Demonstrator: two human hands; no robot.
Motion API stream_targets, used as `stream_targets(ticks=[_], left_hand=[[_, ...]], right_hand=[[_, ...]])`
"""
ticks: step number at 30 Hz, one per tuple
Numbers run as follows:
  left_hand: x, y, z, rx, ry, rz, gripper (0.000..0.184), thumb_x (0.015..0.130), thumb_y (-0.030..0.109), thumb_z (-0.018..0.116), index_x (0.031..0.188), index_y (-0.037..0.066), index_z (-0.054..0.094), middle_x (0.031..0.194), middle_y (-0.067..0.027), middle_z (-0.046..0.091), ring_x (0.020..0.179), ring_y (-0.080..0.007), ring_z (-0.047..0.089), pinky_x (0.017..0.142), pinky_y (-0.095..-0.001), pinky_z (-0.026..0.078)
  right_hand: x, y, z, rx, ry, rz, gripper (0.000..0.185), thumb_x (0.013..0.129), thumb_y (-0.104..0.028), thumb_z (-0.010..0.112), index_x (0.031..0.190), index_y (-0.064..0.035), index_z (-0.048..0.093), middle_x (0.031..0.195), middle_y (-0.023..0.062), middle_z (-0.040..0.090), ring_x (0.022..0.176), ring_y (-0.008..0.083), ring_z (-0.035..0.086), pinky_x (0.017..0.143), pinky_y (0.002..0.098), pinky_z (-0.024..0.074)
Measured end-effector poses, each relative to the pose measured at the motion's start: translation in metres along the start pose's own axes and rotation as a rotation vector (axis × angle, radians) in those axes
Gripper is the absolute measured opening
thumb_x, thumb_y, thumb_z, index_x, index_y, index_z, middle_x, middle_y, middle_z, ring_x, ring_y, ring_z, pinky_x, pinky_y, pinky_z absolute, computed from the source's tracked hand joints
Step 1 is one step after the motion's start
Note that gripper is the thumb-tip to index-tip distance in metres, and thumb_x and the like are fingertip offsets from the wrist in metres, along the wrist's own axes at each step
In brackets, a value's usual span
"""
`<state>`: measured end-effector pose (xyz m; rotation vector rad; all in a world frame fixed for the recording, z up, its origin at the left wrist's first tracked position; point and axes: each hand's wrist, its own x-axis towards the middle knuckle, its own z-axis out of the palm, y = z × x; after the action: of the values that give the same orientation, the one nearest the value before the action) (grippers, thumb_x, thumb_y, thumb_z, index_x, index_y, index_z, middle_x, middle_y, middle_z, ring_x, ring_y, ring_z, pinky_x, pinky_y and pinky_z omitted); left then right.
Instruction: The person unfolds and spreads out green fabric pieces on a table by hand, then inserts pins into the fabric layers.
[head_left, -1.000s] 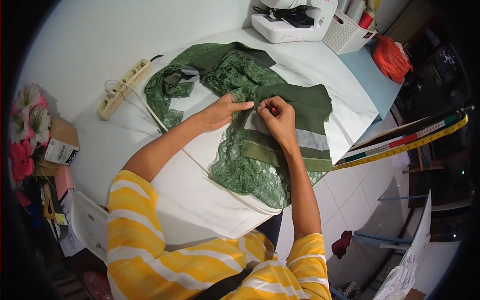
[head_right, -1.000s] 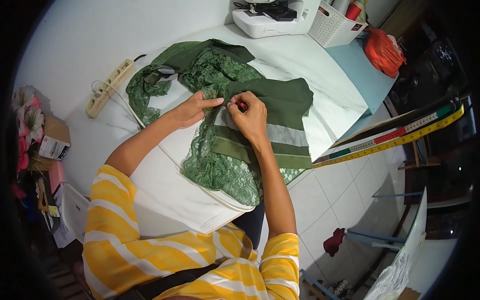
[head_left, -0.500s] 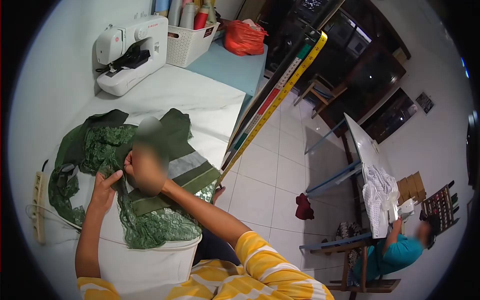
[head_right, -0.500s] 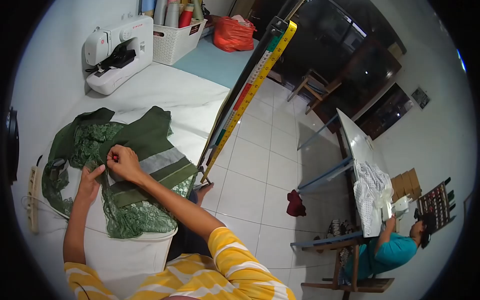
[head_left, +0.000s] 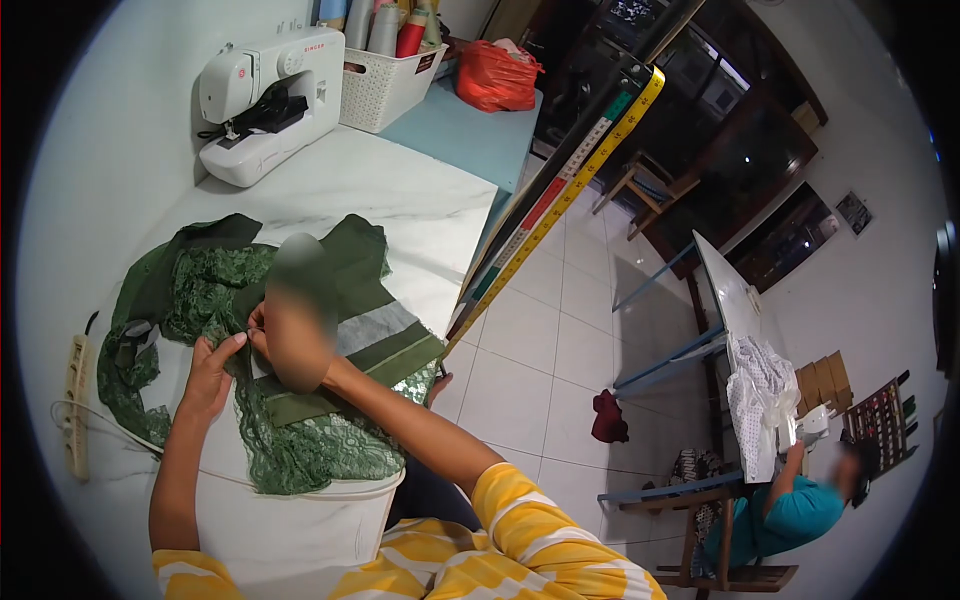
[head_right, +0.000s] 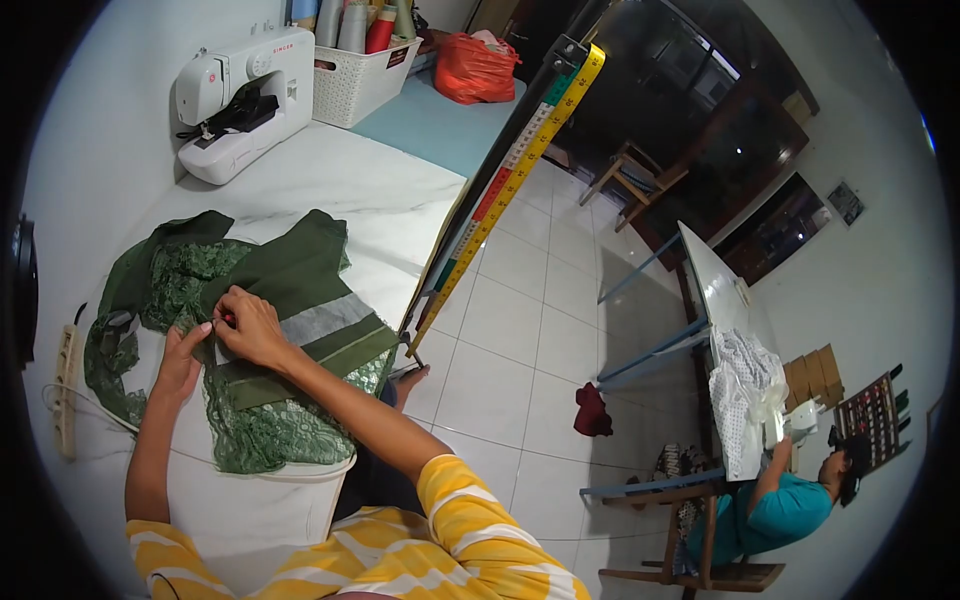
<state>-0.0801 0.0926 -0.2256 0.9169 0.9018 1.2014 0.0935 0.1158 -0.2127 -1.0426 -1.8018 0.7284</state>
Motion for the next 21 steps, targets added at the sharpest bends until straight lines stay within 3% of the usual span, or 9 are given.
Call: stream_targets(ticks=[9,13,21], left_hand=[[-0.003,-0.006,0.006,0.02,0.122,0.048,0.02,0.082,0.002,0.066,0.097,0.001,0.052,0.095,-0.0072,0.062,0.085,-0.0112,0.059,0.077,-0.0223,0.047],[-0.002,-0.001,0.005,-0.011,0.039,0.03,0.019,0.082,0.002,0.065,0.098,0.0,0.053,0.095,-0.0072,0.062,0.084,-0.0116,0.059,0.078,-0.0225,0.047],[0.004,-0.008,-0.006,-0.061,0.003,-0.025,0.021,0.082,0.002,0.064,0.099,0.001,0.052,0.095,-0.0069,0.061,0.084,-0.0116,0.059,0.078,-0.0223,0.046]], right_hand=[[0.001,0.009,0.002,-0.01,0.005,-0.001,0.009,0.073,-0.01,0.06,0.076,-0.0013,0.06,0.075,0.0056,0.054,0.059,0.0211,0.049,0.056,0.0323,0.0408],[0.001,0.011,0.005,0.096,0.028,-0.03,0.006,0.072,-0.008,0.059,0.073,-0.0029,0.059,0.073,0.0063,0.052,0.058,0.0245,0.049,0.054,0.0362,0.039],[-0.001,-0.001,0.0,0.002,-0.021,-0.032,0.006,0.075,-0.005,0.059,0.079,-0.0013,0.059,0.077,0.0059,0.053,0.06,0.0216,0.049,0.056,0.0335,0.0403]])
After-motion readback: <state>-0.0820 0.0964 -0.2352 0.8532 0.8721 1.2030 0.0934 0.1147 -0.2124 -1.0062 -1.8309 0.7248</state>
